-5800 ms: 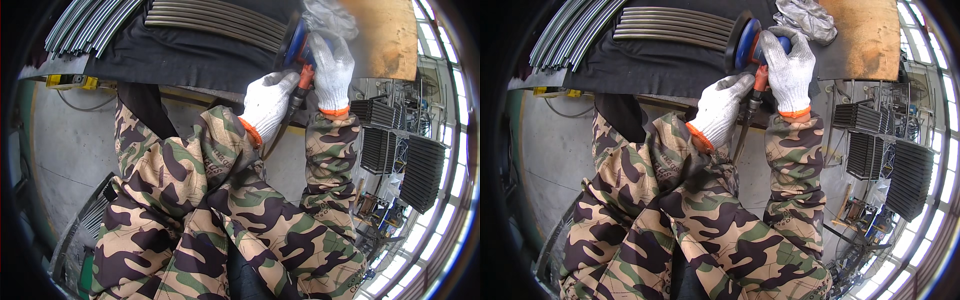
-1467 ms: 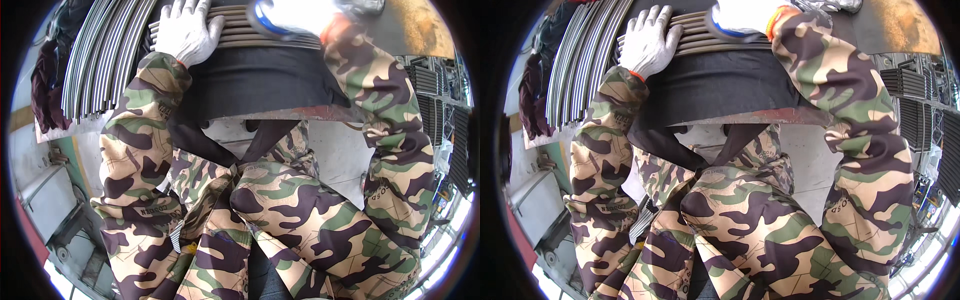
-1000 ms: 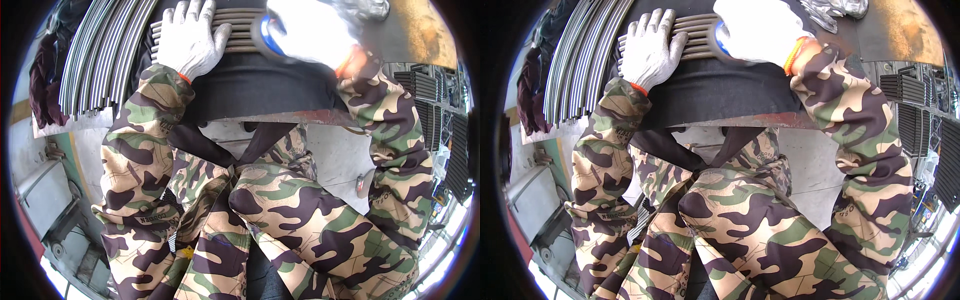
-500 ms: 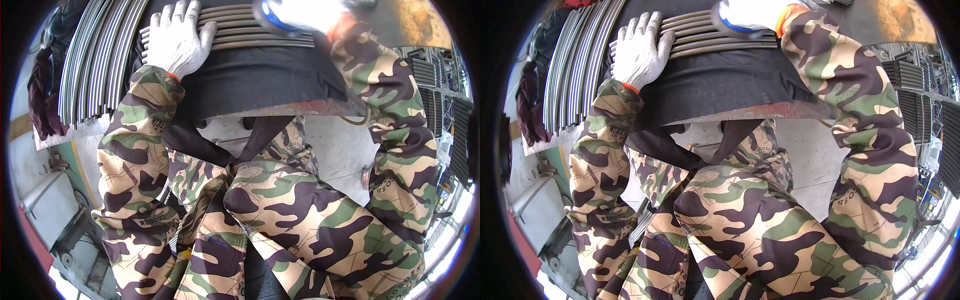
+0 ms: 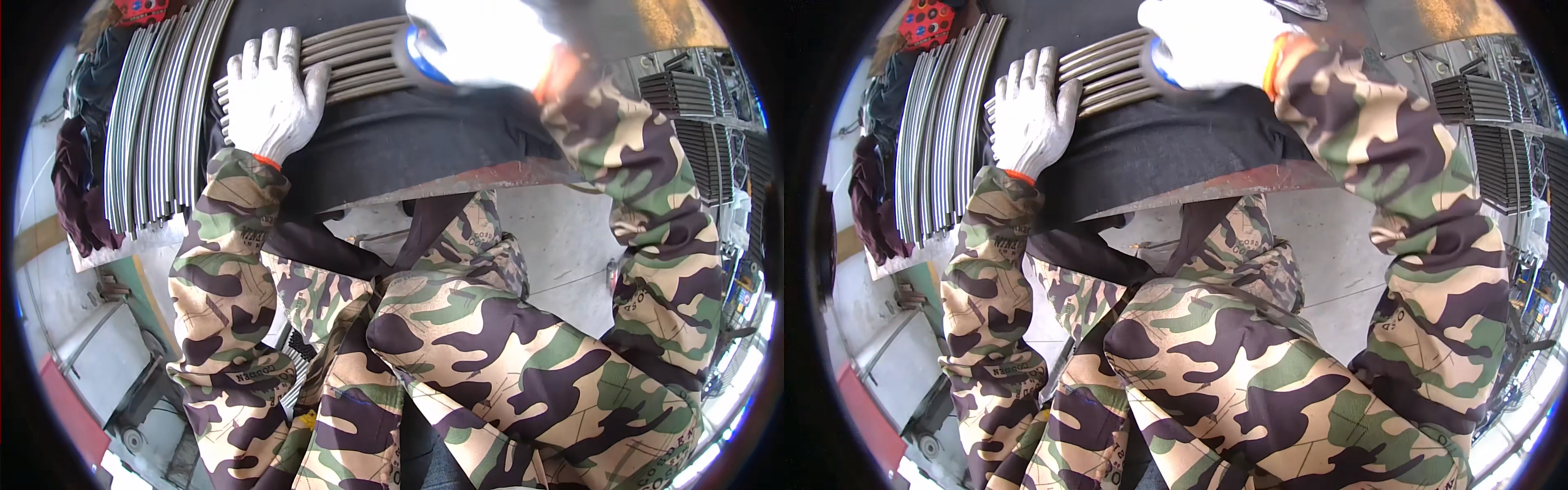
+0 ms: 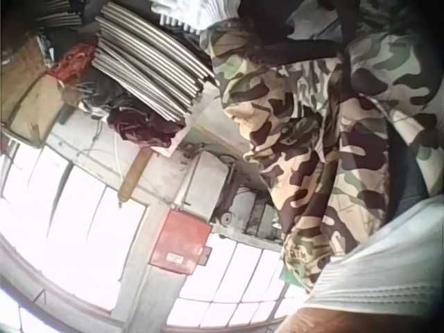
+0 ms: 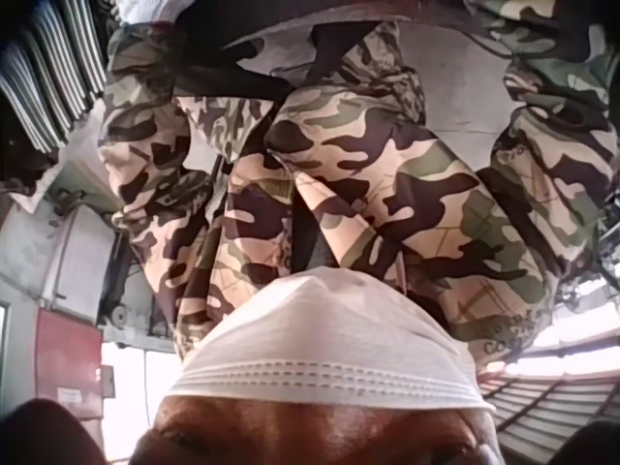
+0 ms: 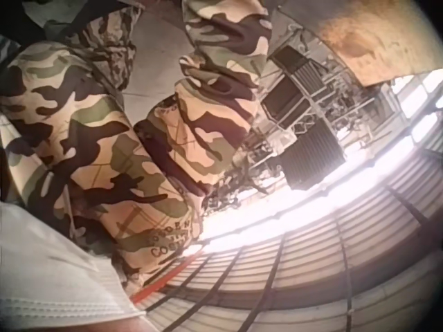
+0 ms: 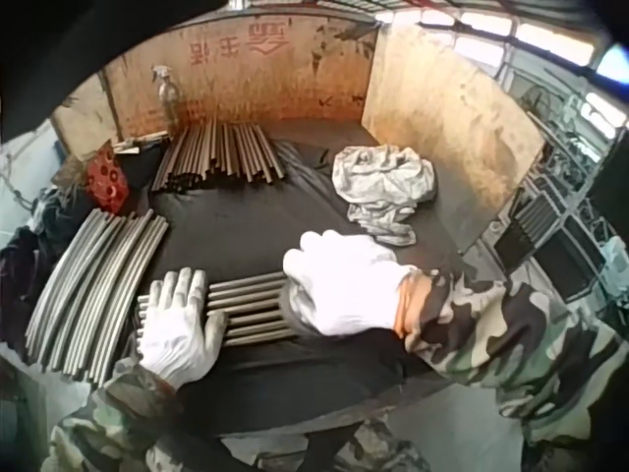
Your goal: Sanding the ends of curved metal pipes using a handheld pneumatic sander on a workbench.
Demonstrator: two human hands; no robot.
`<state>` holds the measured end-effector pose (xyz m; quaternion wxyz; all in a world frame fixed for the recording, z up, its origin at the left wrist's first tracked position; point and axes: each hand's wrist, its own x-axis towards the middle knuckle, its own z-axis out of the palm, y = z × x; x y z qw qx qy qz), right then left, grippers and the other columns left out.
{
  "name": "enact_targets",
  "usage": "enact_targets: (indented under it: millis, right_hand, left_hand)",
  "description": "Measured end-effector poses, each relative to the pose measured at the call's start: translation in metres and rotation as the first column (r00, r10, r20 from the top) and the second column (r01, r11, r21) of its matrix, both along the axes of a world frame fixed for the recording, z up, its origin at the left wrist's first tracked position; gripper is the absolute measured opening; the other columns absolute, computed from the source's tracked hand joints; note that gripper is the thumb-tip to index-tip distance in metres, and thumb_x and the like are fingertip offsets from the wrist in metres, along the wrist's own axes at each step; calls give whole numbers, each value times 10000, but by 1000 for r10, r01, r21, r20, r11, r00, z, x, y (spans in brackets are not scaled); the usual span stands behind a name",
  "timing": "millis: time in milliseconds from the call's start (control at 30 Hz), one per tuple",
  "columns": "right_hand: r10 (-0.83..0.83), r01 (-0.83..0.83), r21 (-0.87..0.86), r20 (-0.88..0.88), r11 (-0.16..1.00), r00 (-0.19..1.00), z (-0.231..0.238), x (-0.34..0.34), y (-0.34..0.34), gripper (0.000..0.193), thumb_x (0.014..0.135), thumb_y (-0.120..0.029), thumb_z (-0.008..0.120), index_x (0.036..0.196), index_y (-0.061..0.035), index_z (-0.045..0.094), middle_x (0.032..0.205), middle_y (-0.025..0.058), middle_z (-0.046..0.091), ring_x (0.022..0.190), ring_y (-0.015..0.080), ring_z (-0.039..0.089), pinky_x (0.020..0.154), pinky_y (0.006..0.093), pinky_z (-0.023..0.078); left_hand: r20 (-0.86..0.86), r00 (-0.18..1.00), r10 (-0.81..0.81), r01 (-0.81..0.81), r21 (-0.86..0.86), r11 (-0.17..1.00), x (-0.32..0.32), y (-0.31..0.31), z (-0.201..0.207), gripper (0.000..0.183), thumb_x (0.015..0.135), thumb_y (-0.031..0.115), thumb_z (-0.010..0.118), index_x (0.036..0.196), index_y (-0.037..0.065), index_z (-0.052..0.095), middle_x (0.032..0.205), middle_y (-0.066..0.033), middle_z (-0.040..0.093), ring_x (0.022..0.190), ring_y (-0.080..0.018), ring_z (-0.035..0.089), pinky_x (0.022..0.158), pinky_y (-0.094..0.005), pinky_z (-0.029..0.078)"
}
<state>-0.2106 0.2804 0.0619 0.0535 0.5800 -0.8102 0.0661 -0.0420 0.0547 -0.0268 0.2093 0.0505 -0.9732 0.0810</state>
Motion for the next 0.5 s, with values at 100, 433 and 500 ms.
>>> enact_targets:
  millis: [100,433,500]
  right_hand:
    - [42,-59,-110,-144,992,989,-12,-33,-5,222,899,-245,629,976,-37,624,889,229,621,840,420,663,713,526,538]
    - [-2,-3,-62,-87,998,996,-3,-27,8,259,902,-276,648,1003,-37,643,946,210,636,831,406,672,717,509,563]
    - [23,-18,79,-63,997,998,0,-17,11,265,903,-279,647,1015,-39,645,962,212,635,867,405,671,718,510,559]
  left_hand:
    - [8,1000,-28,28,5,1000,-3,-5,-4,558,1010,360,578,1412,-26,571,1412,-271,590,1291,-442,544,1112,-539,383]
    - [6,998,-66,66,57,996,-6,-8,4,549,958,362,623,1322,-49,607,1321,-257,619,1204,-439,563,1060,-551,400]
    - [-39,997,-65,65,-1,998,-1,-5,2,541,960,358,620,1320,-44,600,1311,-254,621,1199,-430,564,1051,-547,404]
